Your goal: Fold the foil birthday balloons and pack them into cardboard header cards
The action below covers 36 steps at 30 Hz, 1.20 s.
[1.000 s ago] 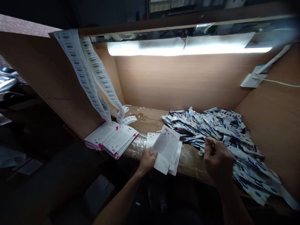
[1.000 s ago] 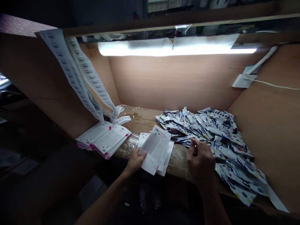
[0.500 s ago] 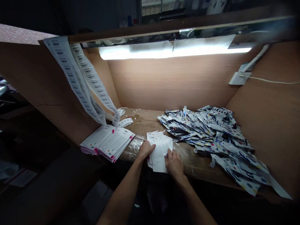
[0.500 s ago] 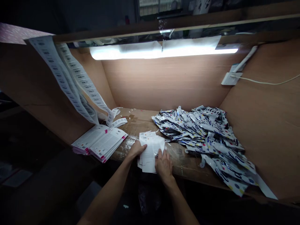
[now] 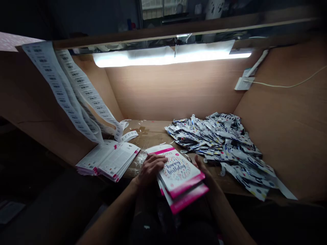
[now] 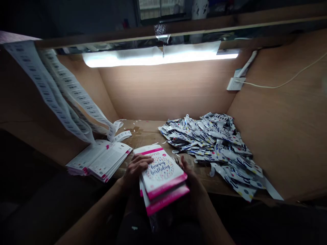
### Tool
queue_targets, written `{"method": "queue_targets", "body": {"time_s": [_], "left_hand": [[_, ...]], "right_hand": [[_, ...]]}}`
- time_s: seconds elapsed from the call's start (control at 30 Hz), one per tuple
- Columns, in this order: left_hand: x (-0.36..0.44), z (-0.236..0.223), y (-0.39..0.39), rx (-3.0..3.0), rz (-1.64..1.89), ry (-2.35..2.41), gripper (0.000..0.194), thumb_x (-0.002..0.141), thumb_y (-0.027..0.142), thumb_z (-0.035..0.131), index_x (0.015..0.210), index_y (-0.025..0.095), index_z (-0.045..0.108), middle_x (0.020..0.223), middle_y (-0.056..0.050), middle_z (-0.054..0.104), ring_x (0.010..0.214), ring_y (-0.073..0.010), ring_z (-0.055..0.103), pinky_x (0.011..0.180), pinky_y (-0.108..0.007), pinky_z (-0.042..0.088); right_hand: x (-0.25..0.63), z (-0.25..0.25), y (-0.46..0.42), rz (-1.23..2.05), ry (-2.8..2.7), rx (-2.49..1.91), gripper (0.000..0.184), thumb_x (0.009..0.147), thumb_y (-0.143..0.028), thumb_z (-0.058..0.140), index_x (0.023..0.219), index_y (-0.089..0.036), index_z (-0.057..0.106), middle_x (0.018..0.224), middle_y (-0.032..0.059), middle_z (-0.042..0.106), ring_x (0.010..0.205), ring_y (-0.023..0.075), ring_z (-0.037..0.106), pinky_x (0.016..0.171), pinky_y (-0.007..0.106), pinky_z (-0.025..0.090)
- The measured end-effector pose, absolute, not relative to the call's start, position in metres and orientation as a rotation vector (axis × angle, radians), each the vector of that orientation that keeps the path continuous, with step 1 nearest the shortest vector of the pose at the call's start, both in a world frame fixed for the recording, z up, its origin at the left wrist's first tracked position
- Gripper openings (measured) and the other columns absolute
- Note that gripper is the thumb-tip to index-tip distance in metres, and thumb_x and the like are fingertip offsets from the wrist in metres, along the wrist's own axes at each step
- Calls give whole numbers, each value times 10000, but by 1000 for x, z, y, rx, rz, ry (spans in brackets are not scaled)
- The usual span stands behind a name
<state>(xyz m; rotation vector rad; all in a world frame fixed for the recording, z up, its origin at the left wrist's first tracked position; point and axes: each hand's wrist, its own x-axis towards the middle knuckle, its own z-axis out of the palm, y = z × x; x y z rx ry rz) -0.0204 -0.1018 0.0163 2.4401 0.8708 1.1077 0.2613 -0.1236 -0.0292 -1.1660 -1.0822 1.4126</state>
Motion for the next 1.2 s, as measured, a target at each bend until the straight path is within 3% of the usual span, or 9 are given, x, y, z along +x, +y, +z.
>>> {"method": "queue_targets", "body": {"time_s": [0.07, 0.13, 0.23, 0.33, 0.43, 0.53, 0.8, 1.0, 1.2], "left_hand": [[-27, 34, -97, 2647, 938, 687, 109, 968, 260, 613, 976, 284, 719, 1235, -62, 768, 1252, -247, 655, 1176, -466, 388], [-27, 44, -88, 2557, 1113, 878, 125, 976, 283, 611, 1055, 295, 706, 1288, -69, 742, 1296, -244, 623, 1208, -485, 344], [-21, 47, -74, 1910, 1532, 1132, 325, 1023, 395, 515, 1301, 248, 593, 1264, -118, 722, 1251, -259, 644, 1118, -498, 441], [-11, 38, -67, 1539, 1409, 914, 537, 969, 515, 588, 1400, 208, 495, 1148, -120, 735, 1088, -264, 696, 934, -415, 551], [-2, 20, -68, 1492, 1360, 905, 535, 832, 521, 752, 1217, 186, 591, 1072, -99, 730, 996, -249, 676, 863, -355, 560], [4, -2, -73, 1444, 1426, 974, 415, 838, 511, 727, 1080, 202, 593, 1003, -59, 708, 936, -213, 650, 843, -327, 558], [23, -41, -83, 1333, 1456, 1017, 529, 866, 597, 677, 1220, 228, 541, 1087, -77, 704, 981, -232, 661, 836, -359, 580], [27, -39, -78, 1294, 1528, 907, 528, 826, 544, 751, 1178, 219, 530, 999, -50, 712, 866, -196, 669, 792, -330, 578], [22, -21, -79, 1367, 1269, 1008, 399, 752, 523, 809, 731, 140, 701, 674, -35, 671, 638, -172, 613, 595, -265, 511]], "right_hand": [[259, -7, -119, 1556, -1092, -1070, 511, 831, -612, 721, 1088, -170, 726, 916, 114, 788, 803, 301, 754, 729, 413, 601], [250, 13, -110, 1624, -1079, -941, 555, 728, -508, 835, 1162, -192, 696, 1004, 96, 791, 878, 308, 755, 798, 432, 605], [235, 29, -94, 1441, -1105, -809, 555, 759, -466, 820, 1242, -249, 653, 1148, 69, 770, 983, 284, 734, 872, 423, 595], [224, 22, -80, 1250, -1216, -773, 478, 815, -453, 770, 1229, -253, 640, 1149, 58, 759, 1010, 258, 710, 917, 403, 577], [219, -3, -69, 1135, -1394, -835, 395, 817, -429, 733, 1157, -251, 639, 1069, 39, 753, 984, 247, 691, 927, 391, 572], [220, -28, -68, 1077, -1500, -961, 372, 835, -427, 667, 1165, -269, 600, 1095, 40, 743, 1008, 257, 683, 937, 394, 574], [216, -63, -90, 822, -1664, -1209, 523, 883, -348, 537, 1385, -241, 434, 1283, 111, 674, 1170, 272, 650, 996, 398, 554], [212, -91, -91, 741, -1635, -1256, 519, 899, -371, 502, 1380, -211, 388, 1170, 128, 685, 1096, 287, 659, 954, 418, 557], [212, -67, -94, 955, -1407, -1191, 479, 808, -444, 655, 1208, -225, 506, 1096, 99, 687, 1022, 272, 650, 895, 405, 569]]}}
